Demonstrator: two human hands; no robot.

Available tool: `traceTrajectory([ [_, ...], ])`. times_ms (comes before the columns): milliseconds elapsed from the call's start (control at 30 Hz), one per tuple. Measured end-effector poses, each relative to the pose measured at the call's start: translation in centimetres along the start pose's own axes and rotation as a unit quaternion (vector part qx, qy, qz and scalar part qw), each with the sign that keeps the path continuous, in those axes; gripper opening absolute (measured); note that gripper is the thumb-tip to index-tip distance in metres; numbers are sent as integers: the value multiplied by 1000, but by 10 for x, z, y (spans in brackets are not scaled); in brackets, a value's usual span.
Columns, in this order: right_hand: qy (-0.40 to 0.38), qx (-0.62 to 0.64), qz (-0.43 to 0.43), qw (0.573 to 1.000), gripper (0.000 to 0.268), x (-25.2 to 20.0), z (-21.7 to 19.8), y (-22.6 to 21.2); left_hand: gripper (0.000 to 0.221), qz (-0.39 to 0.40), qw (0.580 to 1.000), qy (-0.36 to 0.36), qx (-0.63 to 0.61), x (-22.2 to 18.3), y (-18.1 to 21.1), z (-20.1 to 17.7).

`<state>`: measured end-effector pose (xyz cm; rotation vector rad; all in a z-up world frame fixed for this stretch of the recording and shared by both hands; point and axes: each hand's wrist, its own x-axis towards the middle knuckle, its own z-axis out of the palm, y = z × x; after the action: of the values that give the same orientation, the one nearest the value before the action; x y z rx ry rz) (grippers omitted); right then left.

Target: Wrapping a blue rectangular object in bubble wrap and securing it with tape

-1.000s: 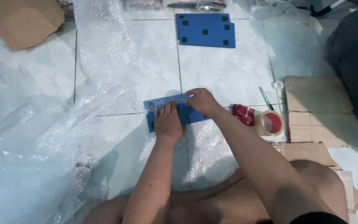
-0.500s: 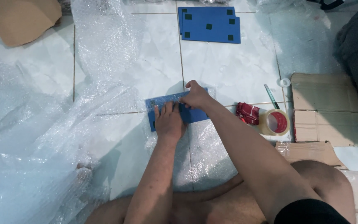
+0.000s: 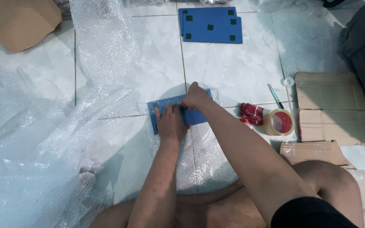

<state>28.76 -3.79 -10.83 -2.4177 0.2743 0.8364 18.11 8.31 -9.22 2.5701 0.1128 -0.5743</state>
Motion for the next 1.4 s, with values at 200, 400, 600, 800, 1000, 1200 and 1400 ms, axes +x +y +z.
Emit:
traceTrajectory([
  [200,18,9,34,999,60,8,6,-6,71,8,1000,8,6,-8,3,-9],
  [400,14,22,76,997,58,35,19,2,58,25,998,56,20,-13,4,-5],
  [600,-15,18,83,996,72,10,5,-4,62,25,998,56,19,-5,-1,4],
  [800,-23,-7,25,999,85,-8,-6,5,55,30,995,89,17,2,-8,20],
  [1000,15,-12,-55,998,61,-24,-10,16,42,50,990,98,91,-20,5,-6],
  [1200,-7,-27,-98,995,73,-14,-9,34,40,55,992,92,72,-15,-1,2],
  [1400,6,-69,-125,990,83,-21,-17,20,57,73,993,94,22,-5,-11,15],
])
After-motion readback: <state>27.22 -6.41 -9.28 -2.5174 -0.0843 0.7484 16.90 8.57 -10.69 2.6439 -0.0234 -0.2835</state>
